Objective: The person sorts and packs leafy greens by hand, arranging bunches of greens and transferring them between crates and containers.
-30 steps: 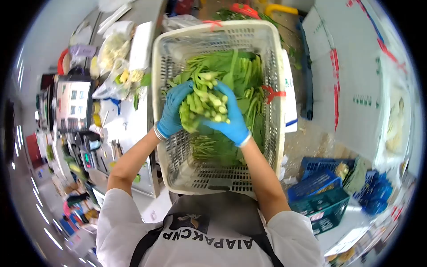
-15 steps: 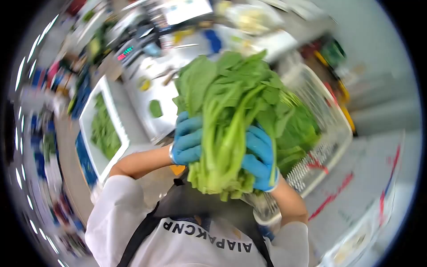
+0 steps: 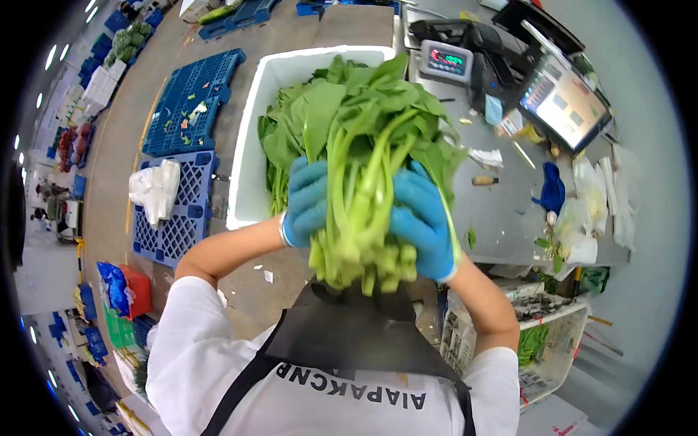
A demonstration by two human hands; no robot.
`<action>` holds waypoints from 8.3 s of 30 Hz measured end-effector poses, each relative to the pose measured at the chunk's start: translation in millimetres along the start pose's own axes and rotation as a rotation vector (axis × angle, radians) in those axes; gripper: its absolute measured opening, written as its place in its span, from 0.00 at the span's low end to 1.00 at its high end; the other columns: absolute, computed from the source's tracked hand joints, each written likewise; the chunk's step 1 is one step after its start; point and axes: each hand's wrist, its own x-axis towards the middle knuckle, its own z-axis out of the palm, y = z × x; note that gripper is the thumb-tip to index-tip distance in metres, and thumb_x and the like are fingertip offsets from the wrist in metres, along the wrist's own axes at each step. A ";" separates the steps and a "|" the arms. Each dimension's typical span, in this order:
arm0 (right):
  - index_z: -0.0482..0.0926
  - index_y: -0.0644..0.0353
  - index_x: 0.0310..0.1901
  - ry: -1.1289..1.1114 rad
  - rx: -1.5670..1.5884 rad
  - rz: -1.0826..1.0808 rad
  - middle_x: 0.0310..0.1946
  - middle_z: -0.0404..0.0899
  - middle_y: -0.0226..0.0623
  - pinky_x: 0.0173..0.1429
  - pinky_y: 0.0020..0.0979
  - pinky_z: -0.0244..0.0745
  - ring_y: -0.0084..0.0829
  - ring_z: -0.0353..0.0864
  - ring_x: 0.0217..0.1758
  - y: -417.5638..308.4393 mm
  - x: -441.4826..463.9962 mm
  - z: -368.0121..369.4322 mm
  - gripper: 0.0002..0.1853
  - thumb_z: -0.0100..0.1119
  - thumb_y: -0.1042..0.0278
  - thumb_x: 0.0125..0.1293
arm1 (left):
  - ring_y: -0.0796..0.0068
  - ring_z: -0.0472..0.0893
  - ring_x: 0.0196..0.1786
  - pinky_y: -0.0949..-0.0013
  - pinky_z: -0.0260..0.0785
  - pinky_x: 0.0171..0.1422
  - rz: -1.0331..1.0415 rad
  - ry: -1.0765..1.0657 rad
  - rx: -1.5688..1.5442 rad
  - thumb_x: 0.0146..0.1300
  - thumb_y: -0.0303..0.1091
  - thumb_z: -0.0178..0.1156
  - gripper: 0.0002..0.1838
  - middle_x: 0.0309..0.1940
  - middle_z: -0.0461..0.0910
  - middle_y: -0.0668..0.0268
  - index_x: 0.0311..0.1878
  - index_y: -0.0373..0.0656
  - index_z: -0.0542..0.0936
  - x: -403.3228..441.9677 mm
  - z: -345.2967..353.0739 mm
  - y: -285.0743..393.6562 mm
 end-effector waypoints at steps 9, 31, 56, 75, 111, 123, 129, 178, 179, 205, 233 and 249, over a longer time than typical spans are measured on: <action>0.68 0.49 0.68 -0.446 -0.555 -0.195 0.70 0.65 0.47 0.74 0.49 0.62 0.51 0.67 0.71 207.4 117.3 92.3 0.33 0.63 0.74 0.59 | 0.55 0.64 0.75 0.47 0.56 0.76 0.075 -0.766 0.337 0.52 0.30 0.62 0.34 0.72 0.66 0.60 0.67 0.50 0.70 -88.3 -68.7 -267.8; 0.84 0.49 0.43 -0.694 -0.724 0.363 0.37 0.81 0.40 0.43 0.43 0.79 0.46 0.83 0.41 373.6 60.2 162.2 0.11 0.56 0.74 0.62 | 0.44 0.71 0.65 0.50 0.69 0.65 -1.290 -0.514 0.600 0.48 0.45 0.77 0.51 0.69 0.66 0.48 0.75 0.50 0.61 -169.9 37.1 -272.4; 0.66 0.62 0.67 0.599 0.583 1.325 0.48 0.79 0.42 0.47 0.36 0.83 0.35 0.82 0.44 357.6 61.8 195.4 0.30 0.47 0.86 0.60 | 0.47 0.73 0.64 0.55 0.66 0.69 -1.348 -0.083 0.375 0.59 0.32 0.64 0.24 0.60 0.75 0.45 0.60 0.47 0.80 -190.5 -9.2 -288.7; 0.70 0.53 0.70 -0.123 0.237 1.034 0.63 0.76 0.41 0.65 0.31 0.73 0.32 0.79 0.60 166.7 29.1 185.7 0.27 0.60 0.67 0.70 | 0.50 0.78 0.50 0.54 0.70 0.57 -1.325 -0.103 0.448 0.59 0.31 0.64 0.17 0.47 0.79 0.50 0.52 0.38 0.81 -196.9 7.2 -260.7; 0.70 0.66 0.58 1.599 -0.815 2.731 0.50 0.81 0.55 0.53 0.44 0.80 0.48 0.85 0.49 -99.7 -846.1 -186.6 0.40 0.74 0.53 0.45 | 0.66 0.84 0.43 0.67 0.77 0.48 -0.660 -1.644 -0.988 0.63 0.27 0.62 0.17 0.45 0.81 0.57 0.56 0.45 0.81 -58.8 419.0 513.8; 0.76 0.74 0.54 1.428 -0.620 2.295 0.60 0.71 0.67 0.67 0.43 0.71 0.55 0.75 0.62 -135.4 -870.0 -191.3 0.40 0.76 0.48 0.47 | 0.55 0.83 0.36 0.54 0.75 0.40 0.391 -1.541 -0.603 0.57 0.27 0.59 0.12 0.36 0.81 0.56 0.45 0.44 0.79 -209.1 527.9 620.2; 0.51 0.73 0.71 1.568 -0.811 2.089 0.63 0.67 0.68 0.69 0.44 0.67 0.59 0.71 0.64 -139.4 -837.2 -202.4 0.60 0.82 0.59 0.42 | 0.60 0.82 0.38 0.58 0.74 0.39 0.220 -1.598 -0.575 0.56 0.28 0.61 0.20 0.37 0.79 0.58 0.55 0.44 0.79 -213.9 534.2 597.2; 0.72 0.59 0.67 1.510 0.068 1.235 0.57 0.81 0.37 0.51 0.30 0.76 0.27 0.82 0.47 -249.6 -630.5 -343.9 0.30 0.43 0.42 0.77 | 0.57 0.58 0.78 0.55 0.54 0.81 -1.843 -0.993 -2.201 0.77 0.58 0.38 0.37 0.77 0.53 0.50 0.79 0.44 0.51 73.4 509.1 532.1; 0.72 0.59 0.67 1.478 0.101 1.222 0.57 0.81 0.36 0.53 0.30 0.75 0.26 0.81 0.48 -250.1 -616.8 -338.8 0.30 0.44 0.43 0.78 | 0.57 0.59 0.78 0.55 0.55 0.81 -1.831 -0.973 -2.167 0.77 0.58 0.38 0.37 0.77 0.54 0.50 0.79 0.44 0.51 76.3 499.7 526.7; 0.73 0.57 0.68 0.681 0.033 1.287 0.58 0.78 0.39 0.63 0.35 0.71 0.30 0.79 0.53 -66.7 -257.2 -166.1 0.27 0.47 0.48 0.77 | 0.56 0.79 0.51 0.58 0.66 0.64 -0.106 -1.342 0.126 0.35 0.32 0.79 0.59 0.51 0.79 0.59 0.76 0.49 0.61 125.3 23.5 -72.9; 0.79 0.56 0.56 1.892 -0.124 1.766 0.42 0.84 0.36 0.45 0.32 0.82 0.30 0.86 0.41 -318.3 -598.9 -186.4 0.19 0.52 0.52 0.75 | 0.59 0.58 0.78 0.35 0.46 0.75 -0.239 -1.395 0.811 0.66 0.47 0.61 0.29 0.78 0.57 0.70 0.70 0.55 0.72 -90.7 140.9 -95.6; 0.74 0.69 0.63 1.574 0.150 2.817 0.66 0.72 0.55 0.68 0.41 0.69 0.48 0.71 0.70 -167.5 -765.4 15.5 0.41 0.58 0.36 0.64 | 0.57 0.77 0.60 0.56 0.65 0.69 -1.779 -2.432 -0.804 0.74 0.44 0.50 0.23 0.63 0.76 0.58 0.66 0.43 0.74 -149.1 474.2 557.9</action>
